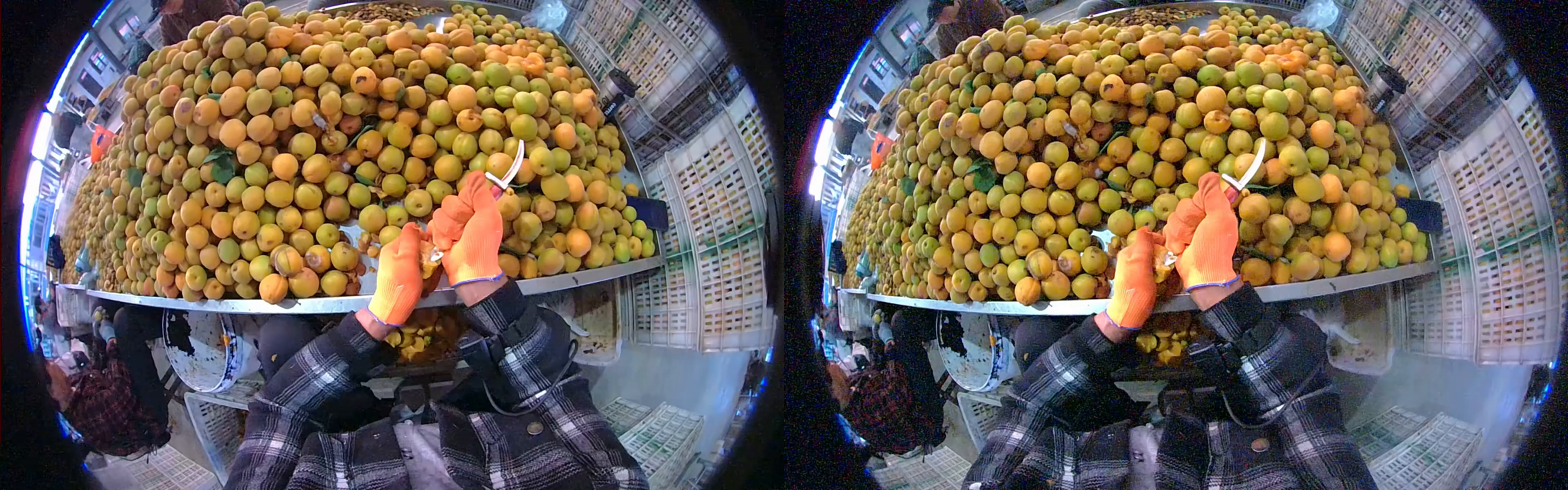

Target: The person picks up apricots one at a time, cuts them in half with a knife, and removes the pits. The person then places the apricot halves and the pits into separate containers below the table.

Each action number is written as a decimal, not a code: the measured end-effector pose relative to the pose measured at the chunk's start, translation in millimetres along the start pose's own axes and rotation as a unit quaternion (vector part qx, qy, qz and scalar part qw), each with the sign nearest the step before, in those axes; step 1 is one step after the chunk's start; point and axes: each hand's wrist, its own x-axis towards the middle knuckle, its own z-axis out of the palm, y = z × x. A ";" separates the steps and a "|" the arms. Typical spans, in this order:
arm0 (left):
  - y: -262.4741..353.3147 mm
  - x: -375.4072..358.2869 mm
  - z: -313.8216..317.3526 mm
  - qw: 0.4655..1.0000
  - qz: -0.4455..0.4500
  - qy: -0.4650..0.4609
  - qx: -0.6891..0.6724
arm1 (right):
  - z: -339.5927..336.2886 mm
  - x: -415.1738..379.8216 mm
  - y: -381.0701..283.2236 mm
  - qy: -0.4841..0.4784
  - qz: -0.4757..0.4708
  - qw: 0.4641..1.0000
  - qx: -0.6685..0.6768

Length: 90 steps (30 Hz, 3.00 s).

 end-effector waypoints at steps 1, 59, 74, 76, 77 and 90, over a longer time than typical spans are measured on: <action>0.0 -1.5 1.1 0.999 0.040 0.016 -0.001 | 0.0 1.1 0.4 0.010 0.021 1.000 0.013; 14.1 -1.6 -5.7 0.993 0.115 0.023 0.001 | 14.6 1.1 -1.5 0.045 0.030 0.997 0.061; 27.1 22.4 -16.9 0.954 -0.092 -0.077 -0.275 | 24.0 17.4 -25.5 -0.045 0.034 0.998 -0.002; 32.6 22.0 -18.2 0.955 -0.095 -0.081 -0.269 | 28.4 6.9 -43.8 -0.112 0.027 0.966 -0.234; 34.1 21.4 -19.6 0.957 -0.095 -0.092 -0.258 | 32.3 3.4 -46.7 -0.117 0.010 0.917 -0.382; 42.4 -23.5 -27.0 0.963 -0.110 -0.220 -0.111 | 0.1 -9.8 -33.8 -0.204 -0.167 0.623 -0.737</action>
